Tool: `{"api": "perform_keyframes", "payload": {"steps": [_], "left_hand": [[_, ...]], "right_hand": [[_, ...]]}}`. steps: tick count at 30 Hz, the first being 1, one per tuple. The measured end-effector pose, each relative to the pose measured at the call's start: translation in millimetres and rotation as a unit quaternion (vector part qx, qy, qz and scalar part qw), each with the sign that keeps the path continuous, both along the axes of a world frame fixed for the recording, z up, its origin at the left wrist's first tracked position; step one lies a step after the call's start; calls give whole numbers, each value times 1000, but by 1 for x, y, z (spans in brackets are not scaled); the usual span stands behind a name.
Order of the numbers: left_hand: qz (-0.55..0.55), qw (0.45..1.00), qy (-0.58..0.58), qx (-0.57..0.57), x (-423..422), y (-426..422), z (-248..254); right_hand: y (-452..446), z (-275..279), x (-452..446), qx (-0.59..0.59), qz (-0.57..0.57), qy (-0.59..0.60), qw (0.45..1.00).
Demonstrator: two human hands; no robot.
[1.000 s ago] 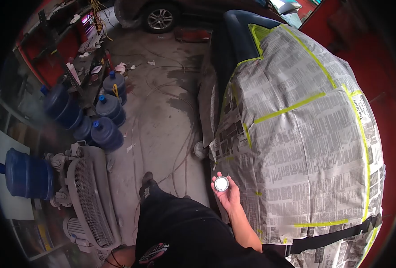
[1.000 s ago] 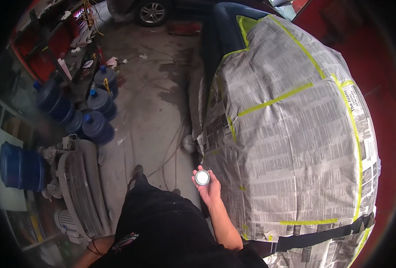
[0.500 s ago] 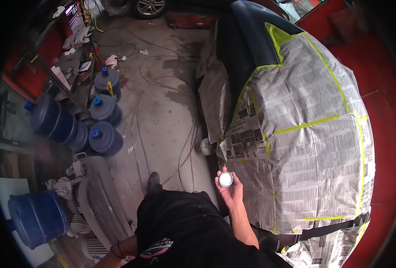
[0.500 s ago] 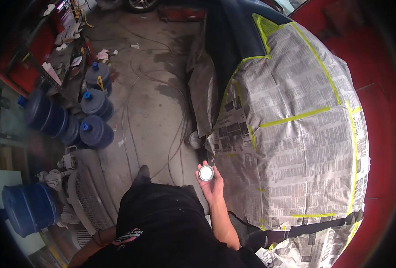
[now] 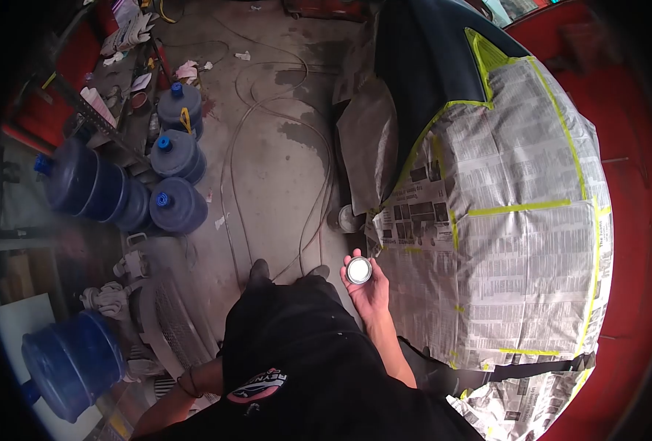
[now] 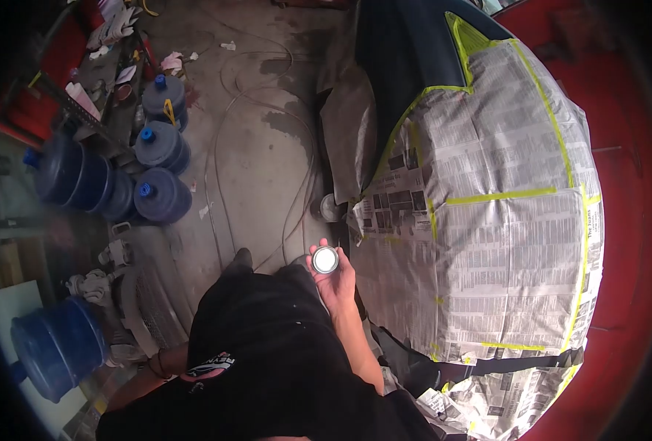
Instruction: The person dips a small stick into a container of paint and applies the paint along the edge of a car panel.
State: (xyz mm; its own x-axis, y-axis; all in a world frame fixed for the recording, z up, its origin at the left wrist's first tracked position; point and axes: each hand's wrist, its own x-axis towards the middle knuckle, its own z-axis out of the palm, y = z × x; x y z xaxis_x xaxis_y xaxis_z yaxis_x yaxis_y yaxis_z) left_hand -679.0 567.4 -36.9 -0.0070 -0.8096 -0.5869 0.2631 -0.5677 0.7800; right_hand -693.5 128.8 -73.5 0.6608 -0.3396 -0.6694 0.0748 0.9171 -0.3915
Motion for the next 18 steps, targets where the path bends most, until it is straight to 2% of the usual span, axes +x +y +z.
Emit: {"api": "perform_keyframes", "payload": {"steps": [14, 16, 18], "left_hand": [[-18, 999, -40, -23, 14, 25, 9], [-38, 995, -89, -30, 40, 41, 14], [-84, 972, -206, 71, 100, 49, 23]], "right_hand": [[35, -8, 13, 25, 32, 36, 999], [34, -10, 13, 27, 39, 24, 999], [35, -5, 21, 16, 35, 26, 999]]}}
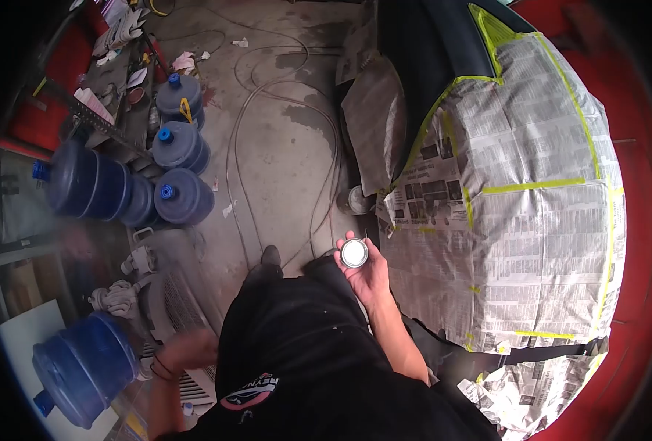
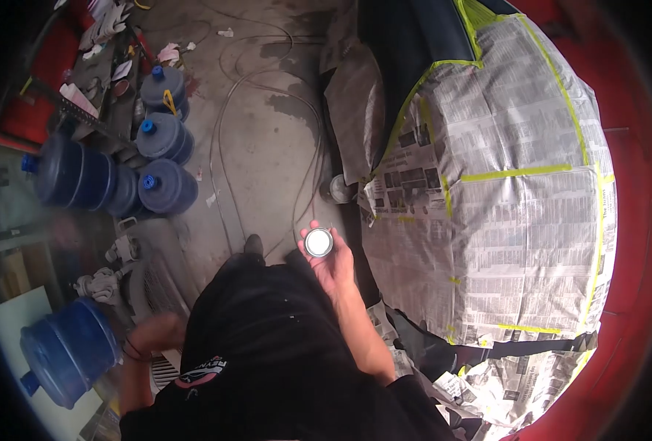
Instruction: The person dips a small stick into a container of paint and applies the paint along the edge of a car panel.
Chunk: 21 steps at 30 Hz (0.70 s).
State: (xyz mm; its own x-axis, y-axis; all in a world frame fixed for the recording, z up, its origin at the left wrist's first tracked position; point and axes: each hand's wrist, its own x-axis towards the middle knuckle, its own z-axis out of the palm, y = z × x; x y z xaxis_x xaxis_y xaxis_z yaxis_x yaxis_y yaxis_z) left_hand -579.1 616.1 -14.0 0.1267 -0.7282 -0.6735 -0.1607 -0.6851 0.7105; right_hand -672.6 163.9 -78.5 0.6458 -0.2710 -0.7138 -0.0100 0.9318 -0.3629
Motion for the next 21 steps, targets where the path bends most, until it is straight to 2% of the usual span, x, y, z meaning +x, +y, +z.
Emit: {"api": "perform_keyframes", "payload": {"steps": [1, 3, 5, 7, 8, 11, 16, 21], "left_hand": [[-32, 994, -45, 96, 39, -10, 9], [146, 976, -163, 2, 75, -54, 9], [257, 912, -257, -191, 97, -127, 6], [292, 890, -219, -274, 113, -198, 8], [254, 880, -243, -320, 123, -229, 5], [195, 850, -272, -407, 159, -311, -11], [101, 865, -260, -416, 230, -401, -36], [26, 878, -305, -369, 314, -465, -47]], "right_hand": [[0, 3, 5, -8, -6, 0, 1000], [-2, 9, 20, -22, -20, 1, 1000], [-8, 12, 35, -12, -29, -11, 999], [-21, 14, 52, 1, -30, -37, 999], [-31, 11, 60, 35, -26, -82, 996], [-48, 23, 102, -18, -34, -53, 998], [-98, 9, 176, 14, -49, -91, 994], [-139, -13, 253, 17, -75, -46, 996]]}}
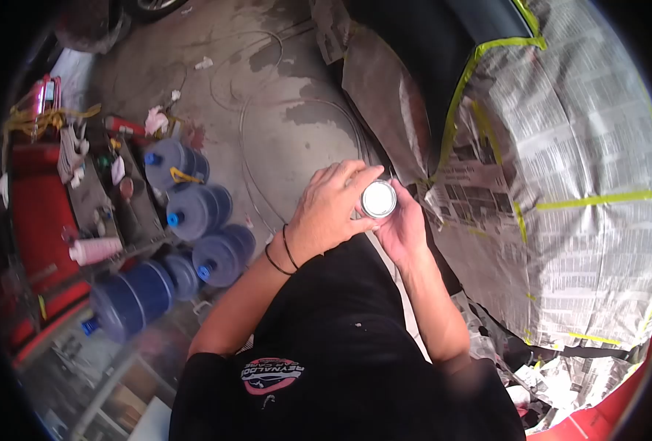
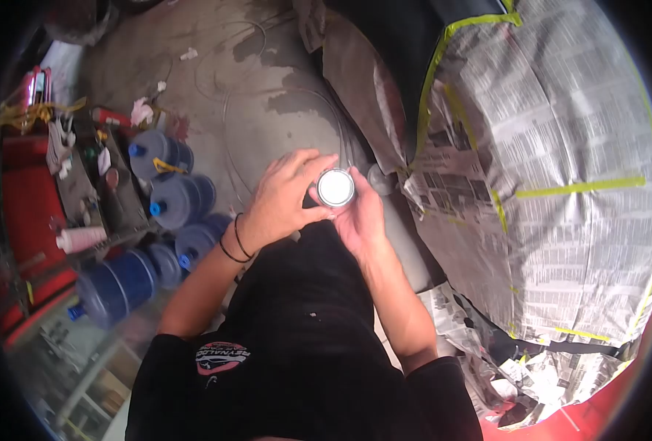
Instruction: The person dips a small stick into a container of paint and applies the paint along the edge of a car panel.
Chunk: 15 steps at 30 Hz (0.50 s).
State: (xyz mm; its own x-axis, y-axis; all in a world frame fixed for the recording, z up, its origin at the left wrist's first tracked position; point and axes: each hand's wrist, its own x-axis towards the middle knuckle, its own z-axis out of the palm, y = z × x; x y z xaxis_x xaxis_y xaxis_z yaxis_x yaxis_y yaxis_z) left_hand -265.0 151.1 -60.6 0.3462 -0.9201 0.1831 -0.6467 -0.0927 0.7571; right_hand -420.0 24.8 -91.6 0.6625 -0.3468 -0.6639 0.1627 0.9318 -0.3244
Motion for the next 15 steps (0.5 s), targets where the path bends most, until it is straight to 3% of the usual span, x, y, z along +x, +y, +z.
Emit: {"api": "perform_keyframes", "payload": {"steps": [8, 15], "left_hand": [[-88, 996, 8, 26, 120, -87, -14], [-171, 984, 33, -19, 212, -155, -37]], "right_hand": [[-55, 2, 108, 13, -71, 19, 997], [-92, -9, 185, -27, -149, 28, 988]]}}
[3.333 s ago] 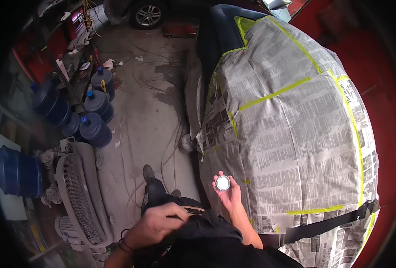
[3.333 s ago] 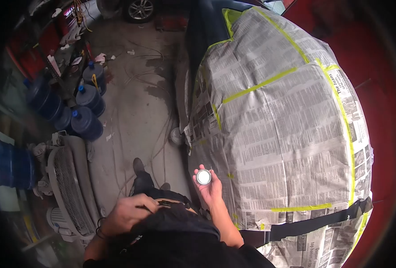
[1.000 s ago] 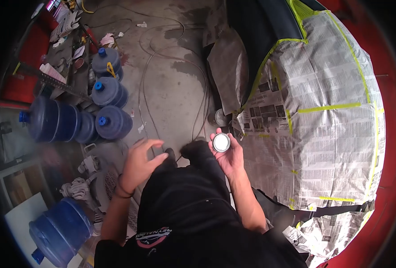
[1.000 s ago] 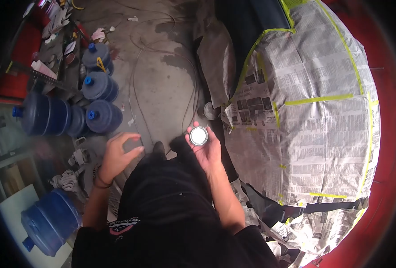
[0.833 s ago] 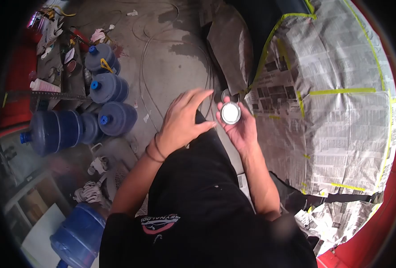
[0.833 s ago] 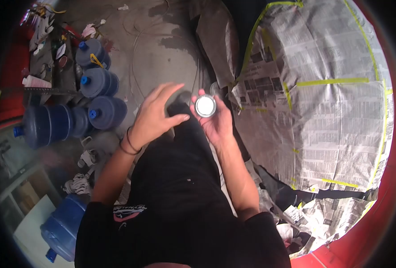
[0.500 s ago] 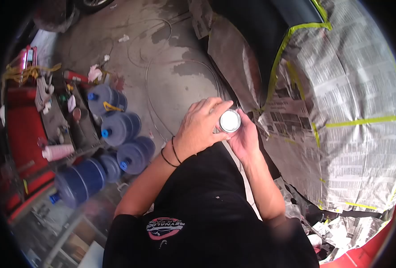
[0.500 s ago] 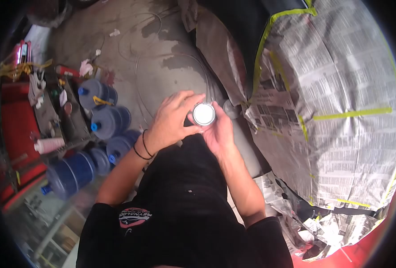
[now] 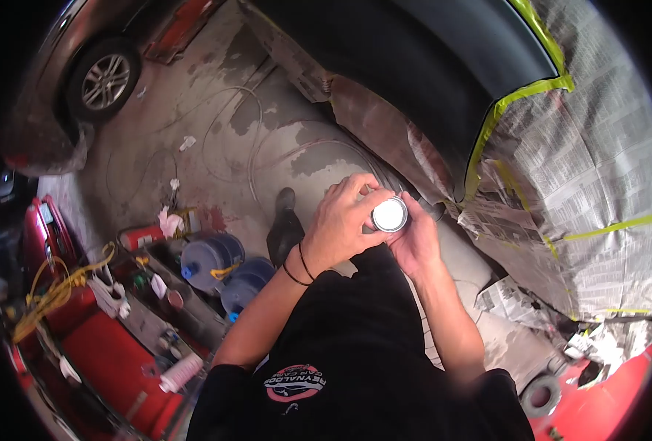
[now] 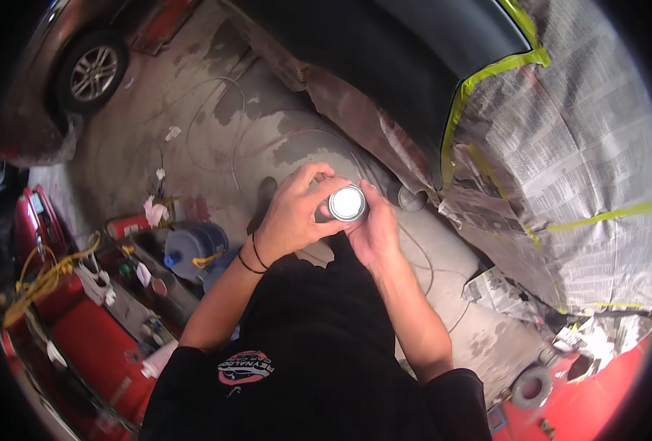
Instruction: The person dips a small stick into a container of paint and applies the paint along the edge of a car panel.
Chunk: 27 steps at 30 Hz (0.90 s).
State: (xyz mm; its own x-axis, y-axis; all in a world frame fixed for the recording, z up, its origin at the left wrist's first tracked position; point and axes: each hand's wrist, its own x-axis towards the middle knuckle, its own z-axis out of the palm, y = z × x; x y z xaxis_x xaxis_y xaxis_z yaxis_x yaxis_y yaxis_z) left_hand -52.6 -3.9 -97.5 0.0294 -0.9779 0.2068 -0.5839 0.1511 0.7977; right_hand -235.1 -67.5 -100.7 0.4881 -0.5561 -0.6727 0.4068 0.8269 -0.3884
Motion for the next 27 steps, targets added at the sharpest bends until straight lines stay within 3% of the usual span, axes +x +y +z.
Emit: {"api": "perform_keyframes", "payload": {"steps": [7, 10, 18, 25, 27], "left_hand": [[-113, 992, 57, -13, 86, -58, 6], [-142, 987, 80, -7, 104, -77, 3], [-128, 989, 67, 4, 122, -109, -26], [-96, 993, 25, -62, 124, -139, -81], [-85, 993, 37, -71, 122, -147, -111]], "right_hand": [[-22, 4, 70, 3, -160, 0, 987], [-27, 4, 91, 18, -244, 65, 967], [-38, -37, 83, -204, -280, 242, 906], [-77, -63, 73, -453, -235, 385, 768], [-90, -89, 64, -545, -164, 463, 680]]}}
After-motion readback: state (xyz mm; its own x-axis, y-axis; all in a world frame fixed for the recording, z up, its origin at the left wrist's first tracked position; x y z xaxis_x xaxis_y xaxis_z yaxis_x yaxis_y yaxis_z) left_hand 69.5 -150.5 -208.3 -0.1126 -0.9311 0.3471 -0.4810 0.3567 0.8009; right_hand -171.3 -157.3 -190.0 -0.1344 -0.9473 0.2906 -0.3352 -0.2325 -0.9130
